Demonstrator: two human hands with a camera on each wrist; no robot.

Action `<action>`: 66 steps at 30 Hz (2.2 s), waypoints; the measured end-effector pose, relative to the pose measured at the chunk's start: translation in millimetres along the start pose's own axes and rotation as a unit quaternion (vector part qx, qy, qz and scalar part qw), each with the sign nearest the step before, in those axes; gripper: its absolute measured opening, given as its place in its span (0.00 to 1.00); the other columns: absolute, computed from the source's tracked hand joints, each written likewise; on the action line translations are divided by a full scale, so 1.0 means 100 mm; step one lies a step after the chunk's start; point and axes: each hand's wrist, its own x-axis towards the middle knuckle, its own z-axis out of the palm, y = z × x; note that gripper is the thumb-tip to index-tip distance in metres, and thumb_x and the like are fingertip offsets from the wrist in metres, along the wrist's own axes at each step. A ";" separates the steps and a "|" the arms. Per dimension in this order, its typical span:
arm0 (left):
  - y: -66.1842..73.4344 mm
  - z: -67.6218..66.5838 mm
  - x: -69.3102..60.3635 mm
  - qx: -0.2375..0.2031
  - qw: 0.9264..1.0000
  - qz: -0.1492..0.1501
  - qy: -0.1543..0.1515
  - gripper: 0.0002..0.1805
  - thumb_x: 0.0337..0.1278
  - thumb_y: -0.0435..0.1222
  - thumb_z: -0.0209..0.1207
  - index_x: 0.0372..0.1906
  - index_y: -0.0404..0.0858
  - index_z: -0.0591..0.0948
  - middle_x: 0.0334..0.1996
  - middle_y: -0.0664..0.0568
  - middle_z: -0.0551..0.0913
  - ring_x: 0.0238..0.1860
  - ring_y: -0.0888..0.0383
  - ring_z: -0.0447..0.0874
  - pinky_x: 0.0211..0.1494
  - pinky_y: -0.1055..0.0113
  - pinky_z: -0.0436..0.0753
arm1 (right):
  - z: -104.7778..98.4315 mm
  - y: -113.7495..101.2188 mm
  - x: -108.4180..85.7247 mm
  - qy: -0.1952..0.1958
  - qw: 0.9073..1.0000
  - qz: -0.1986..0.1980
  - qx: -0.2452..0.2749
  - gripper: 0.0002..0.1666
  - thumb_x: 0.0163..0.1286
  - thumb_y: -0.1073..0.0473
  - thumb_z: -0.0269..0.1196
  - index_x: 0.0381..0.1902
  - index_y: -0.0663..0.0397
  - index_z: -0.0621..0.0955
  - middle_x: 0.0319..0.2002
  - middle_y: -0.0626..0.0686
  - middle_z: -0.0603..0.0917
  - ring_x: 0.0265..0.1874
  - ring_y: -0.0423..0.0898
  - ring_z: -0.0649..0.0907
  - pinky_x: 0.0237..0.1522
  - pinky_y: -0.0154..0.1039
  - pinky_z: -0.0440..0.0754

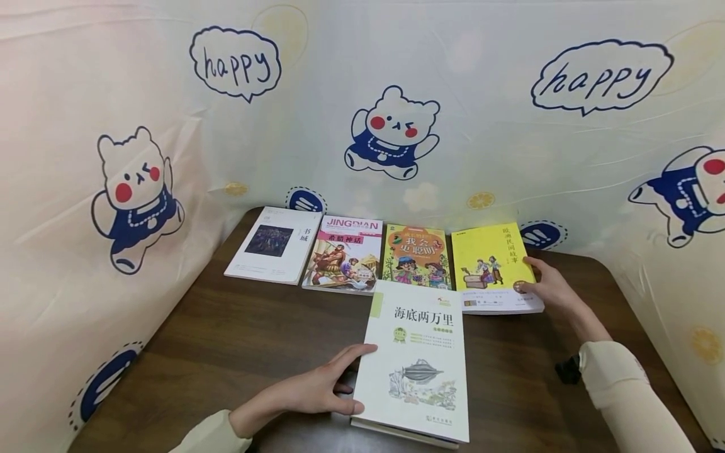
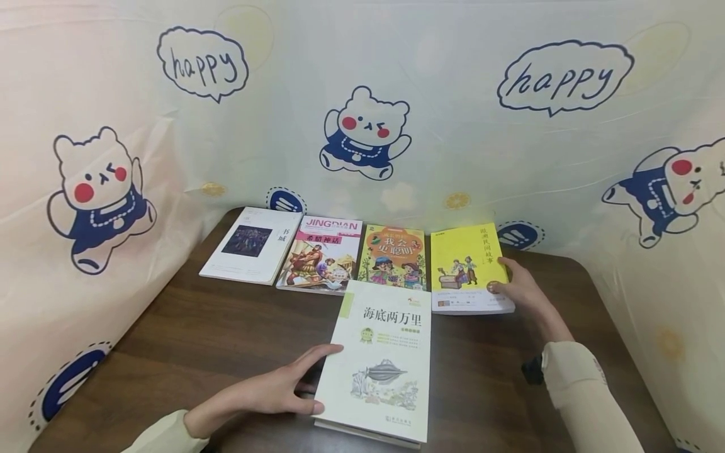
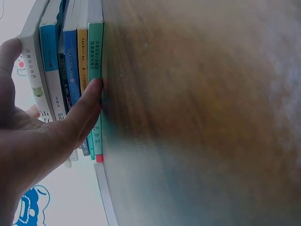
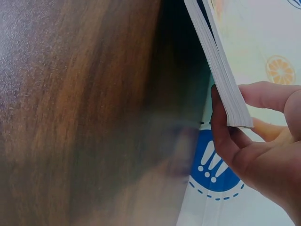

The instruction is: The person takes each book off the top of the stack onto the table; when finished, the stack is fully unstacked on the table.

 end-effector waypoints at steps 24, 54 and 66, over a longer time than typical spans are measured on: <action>0.05 0.00 -0.01 -0.002 1.000 0.003 0.000 0.46 0.59 0.46 0.64 0.75 0.59 0.49 0.73 0.50 0.46 0.65 0.49 0.58 0.54 0.71 0.78 | 0.21 0.24 0.11 0.010 0.999 0.006 -0.032 0.48 0.65 0.56 0.66 0.70 0.74 0.54 0.61 0.78 0.63 0.51 0.65 0.69 0.56 0.63 0.68; 0.03 0.00 0.00 0.005 1.000 0.005 -0.002 0.46 0.59 0.46 0.64 0.75 0.57 0.49 0.73 0.50 0.47 0.64 0.50 0.59 0.54 0.70 0.78 | 0.22 0.23 -0.25 0.107 0.991 -0.037 -0.072 0.44 0.67 0.64 0.60 0.74 0.66 0.51 0.64 0.76 0.60 0.56 0.71 0.69 0.49 0.65 0.75; 0.05 -0.01 -0.01 -0.002 1.000 -0.007 -0.002 0.45 0.59 0.46 0.64 0.74 0.60 0.49 0.73 0.52 0.46 0.64 0.50 0.59 0.54 0.71 0.78 | 0.27 0.14 -0.44 0.130 0.988 -0.065 -0.058 0.45 0.68 0.63 0.59 0.75 0.64 0.48 0.67 0.75 0.57 0.56 0.71 0.70 0.47 0.65 0.75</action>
